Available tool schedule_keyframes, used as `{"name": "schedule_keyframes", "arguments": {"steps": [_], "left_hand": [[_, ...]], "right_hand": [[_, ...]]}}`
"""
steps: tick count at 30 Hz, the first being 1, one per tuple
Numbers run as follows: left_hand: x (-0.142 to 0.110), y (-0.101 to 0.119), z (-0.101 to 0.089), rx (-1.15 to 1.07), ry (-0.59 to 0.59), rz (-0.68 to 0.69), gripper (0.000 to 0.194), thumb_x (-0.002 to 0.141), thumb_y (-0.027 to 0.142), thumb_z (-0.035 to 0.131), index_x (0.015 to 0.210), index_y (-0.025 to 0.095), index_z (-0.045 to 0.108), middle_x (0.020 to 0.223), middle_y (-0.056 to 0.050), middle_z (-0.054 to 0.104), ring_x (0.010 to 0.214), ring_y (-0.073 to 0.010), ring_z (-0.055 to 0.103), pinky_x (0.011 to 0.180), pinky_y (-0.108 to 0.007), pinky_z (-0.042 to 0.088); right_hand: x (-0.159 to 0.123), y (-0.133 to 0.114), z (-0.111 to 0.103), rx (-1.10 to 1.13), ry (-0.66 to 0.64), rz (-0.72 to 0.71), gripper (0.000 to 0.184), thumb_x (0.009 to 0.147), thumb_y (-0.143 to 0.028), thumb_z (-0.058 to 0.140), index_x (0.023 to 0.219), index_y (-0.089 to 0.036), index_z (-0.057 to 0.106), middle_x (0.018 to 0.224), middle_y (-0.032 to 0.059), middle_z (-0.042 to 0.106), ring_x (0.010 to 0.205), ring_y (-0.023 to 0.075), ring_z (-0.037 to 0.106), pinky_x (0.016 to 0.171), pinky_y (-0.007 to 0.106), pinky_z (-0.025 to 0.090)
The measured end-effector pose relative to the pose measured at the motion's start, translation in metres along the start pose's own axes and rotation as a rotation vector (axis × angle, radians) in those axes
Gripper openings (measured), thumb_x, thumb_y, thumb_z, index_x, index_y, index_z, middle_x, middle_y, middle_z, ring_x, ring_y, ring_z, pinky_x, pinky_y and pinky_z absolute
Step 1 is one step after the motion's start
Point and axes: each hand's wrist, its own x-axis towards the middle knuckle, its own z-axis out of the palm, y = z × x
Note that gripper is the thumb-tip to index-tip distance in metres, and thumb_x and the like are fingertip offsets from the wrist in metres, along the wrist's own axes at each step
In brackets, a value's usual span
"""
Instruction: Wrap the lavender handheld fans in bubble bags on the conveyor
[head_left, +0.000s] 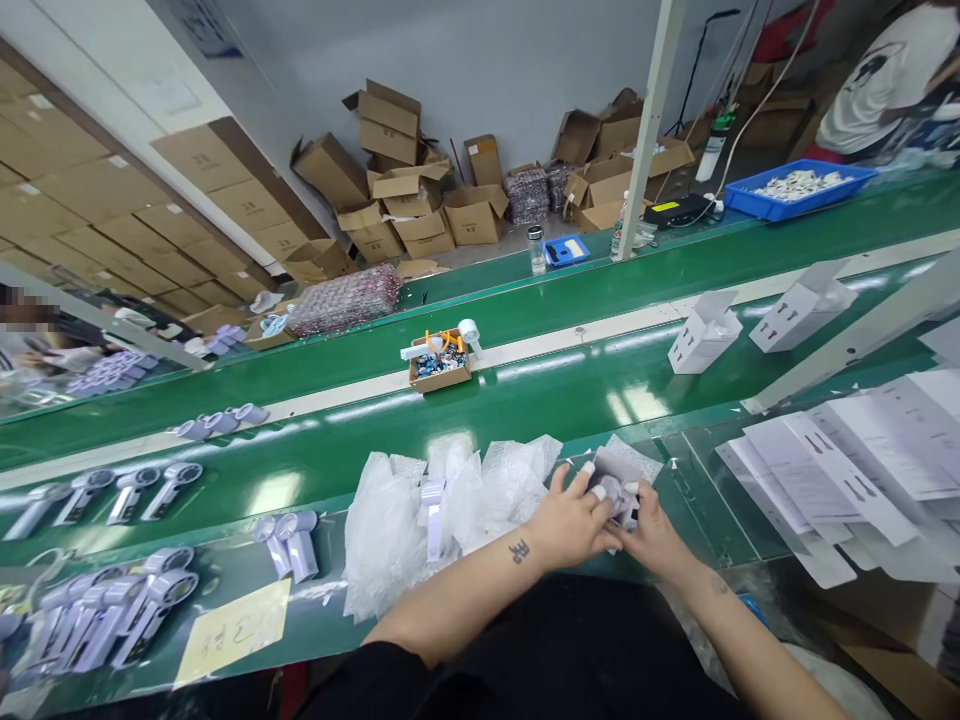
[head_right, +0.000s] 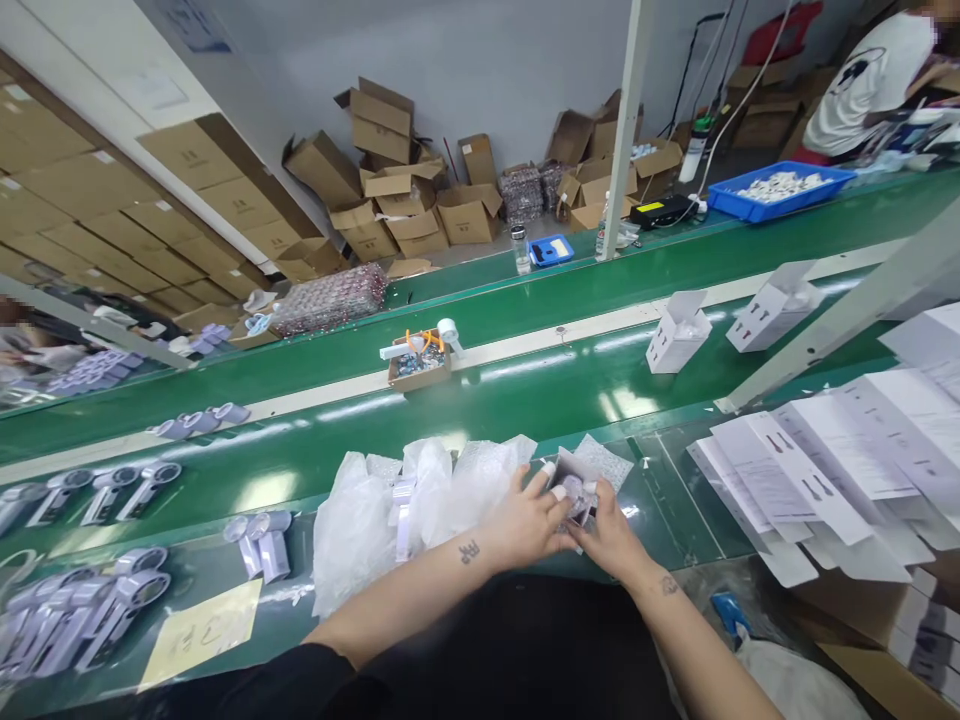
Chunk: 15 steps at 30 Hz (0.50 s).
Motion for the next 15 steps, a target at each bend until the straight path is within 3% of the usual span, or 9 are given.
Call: {"name": "schedule_keyframes", "arguments": {"steps": [2, 5, 7, 10, 13, 15], "left_hand": [[-0.005, 0.001, -0.004, -0.022, 0.007, 0.05, 0.061, 0.082, 0.061, 0.047, 0.124, 0.017, 0.051, 0.111, -0.012, 0.062, 0.126, -0.0381, 0.034, 0.101, -0.066, 0.017], [-0.008, 0.0, -0.024, -0.107, 0.137, -0.099, 0.049, 0.083, 0.056, 0.051, 0.117, 0.022, 0.058, 0.107, -0.01, 0.065, 0.129, -0.0373, 0.031, 0.103, -0.068, 0.012], [-0.015, -0.004, -0.042, -0.192, 0.279, -0.273, 0.033, 0.085, 0.046, 0.054, 0.107, 0.023, 0.063, 0.1, -0.009, 0.067, 0.125, -0.0336, 0.037, 0.104, -0.064, 0.015], [-0.041, -0.019, -0.06, -0.37, 0.448, -0.517, 0.018, 0.086, 0.033, 0.054, 0.092, 0.022, 0.067, 0.087, -0.007, 0.069, 0.11, -0.0268, 0.052, 0.102, -0.053, 0.031], [-0.092, -0.037, -0.06, -0.573, 0.56, -0.865, 0.021, 0.087, 0.035, 0.052, 0.083, 0.022, 0.069, 0.088, -0.007, 0.07, 0.096, -0.0237, 0.061, 0.091, -0.042, 0.044], [-0.136, -0.047, -0.054, -0.679, 0.636, -1.164, 0.025, 0.084, 0.041, 0.054, 0.081, 0.021, 0.07, 0.088, -0.006, 0.071, 0.09, -0.0239, 0.063, 0.084, -0.038, 0.048]], "right_hand": [[0.006, -0.001, -0.01, 0.008, -0.067, 0.091, 0.056, 0.073, -0.037, 0.062, 0.117, -0.02, 0.031, 0.108, 0.0124, 0.054, 0.093, 0.0267, 0.061, 0.077, 0.042, 0.051], [0.041, -0.004, -0.039, -0.028, -0.136, 0.102, 0.06, 0.071, -0.041, 0.065, 0.117, -0.02, 0.032, 0.105, 0.0107, 0.056, 0.09, 0.026, 0.062, 0.077, 0.039, 0.05], [0.085, 0.001, -0.062, -0.071, -0.137, 0.048, 0.066, 0.068, -0.043, 0.067, 0.118, -0.02, 0.031, 0.106, 0.0111, 0.055, 0.093, 0.027, 0.061, 0.079, 0.039, 0.048], [0.167, 0.021, -0.085, -0.109, -0.11, 0.036, 0.071, 0.063, -0.038, 0.07, 0.119, -0.019, 0.03, 0.107, 0.0115, 0.054, 0.091, 0.0271, 0.06, 0.078, 0.039, 0.047], [0.238, 0.048, -0.095, -0.158, -0.088, 0.124, 0.068, 0.057, -0.024, 0.074, 0.114, -0.018, 0.036, 0.101, 0.0105, 0.056, 0.083, 0.0259, 0.061, 0.074, 0.038, 0.047], [0.265, 0.06, -0.099, -0.178, -0.068, 0.169, 0.061, 0.056, -0.018, 0.075, 0.108, -0.017, 0.044, 0.098, 0.0112, 0.058, 0.081, 0.0254, 0.061, 0.073, 0.037, 0.046]]}}
